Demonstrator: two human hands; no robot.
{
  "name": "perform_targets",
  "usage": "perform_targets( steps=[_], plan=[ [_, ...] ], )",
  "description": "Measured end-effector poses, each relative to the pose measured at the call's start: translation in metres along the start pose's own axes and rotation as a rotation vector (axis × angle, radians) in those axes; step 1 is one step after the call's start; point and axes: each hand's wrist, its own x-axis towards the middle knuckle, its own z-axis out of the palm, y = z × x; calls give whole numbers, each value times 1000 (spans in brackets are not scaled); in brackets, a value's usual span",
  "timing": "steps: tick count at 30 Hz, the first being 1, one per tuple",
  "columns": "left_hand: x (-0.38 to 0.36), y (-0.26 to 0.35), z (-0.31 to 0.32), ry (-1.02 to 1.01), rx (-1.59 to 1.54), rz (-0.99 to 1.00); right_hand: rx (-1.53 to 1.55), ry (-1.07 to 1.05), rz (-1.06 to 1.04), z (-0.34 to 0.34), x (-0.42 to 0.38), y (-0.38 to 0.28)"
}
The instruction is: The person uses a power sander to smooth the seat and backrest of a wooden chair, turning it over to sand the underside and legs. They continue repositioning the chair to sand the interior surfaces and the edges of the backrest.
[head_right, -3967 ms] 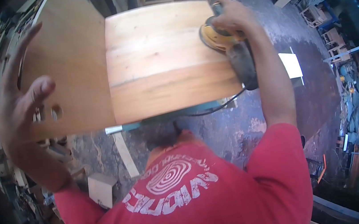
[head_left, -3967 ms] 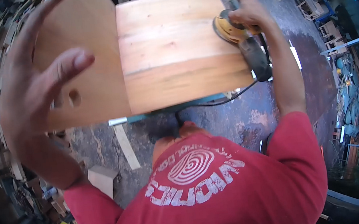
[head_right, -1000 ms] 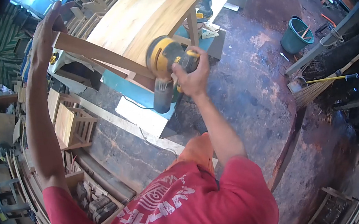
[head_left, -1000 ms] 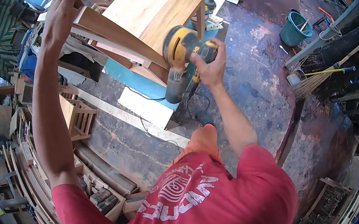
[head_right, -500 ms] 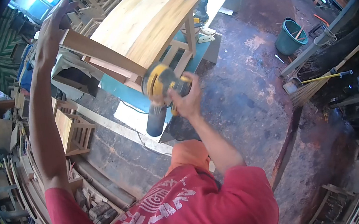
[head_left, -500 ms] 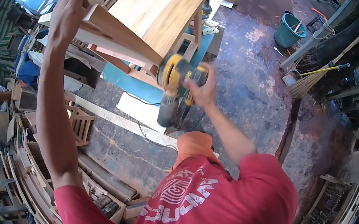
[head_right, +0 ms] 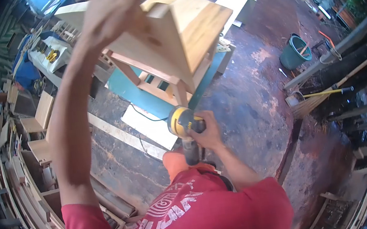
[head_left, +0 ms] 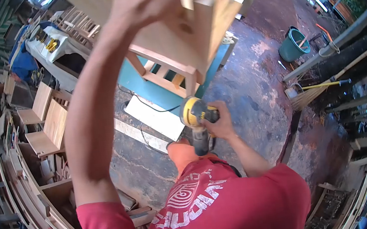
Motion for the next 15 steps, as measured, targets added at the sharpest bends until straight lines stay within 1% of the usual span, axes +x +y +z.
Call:
perform_targets(
  steps=[1, 3, 5, 6, 7, 8, 9, 10, 12, 13, 15],
  plan=[
    [2, -3, -2, -30, -33, 0, -4, -10, -13, 0, 5, -10],
    [6, -23, 6, 16, 128, 240, -22, -56, -51, 4, 9, -28],
    [4, -25, 11, 117, 110, 228, -79, -62, -65, 19, 11, -41],
    [-2, -18, -4, 61, 200, 225, -47, -103, -81, 29, 16, -43],
    [-2, -24, -2, 102, 146, 254, -12, -151, -87, 42, 25, -54],
    [-6, -31, -2, 106, 115, 295, -74, -142, -77, 55, 29, -67],
    [-9, -36, -5, 116, 86, 338, -65, -148, -77, 68, 34, -77],
    [-11, -47, -4, 122, 98, 340, -95, -135, -94, 82, 44, -87],
    [-26, -77, 6, 414, -59, 618, -105, -131, -93, 107, 59, -113],
    [-44, -90, -4, 275, 34, 582, -102, -131, -101, 122, 66, -116],
    [-77, -136, 2, 264, -89, 542, -149, -272, -76, 145, 67, -112]
  ],
)
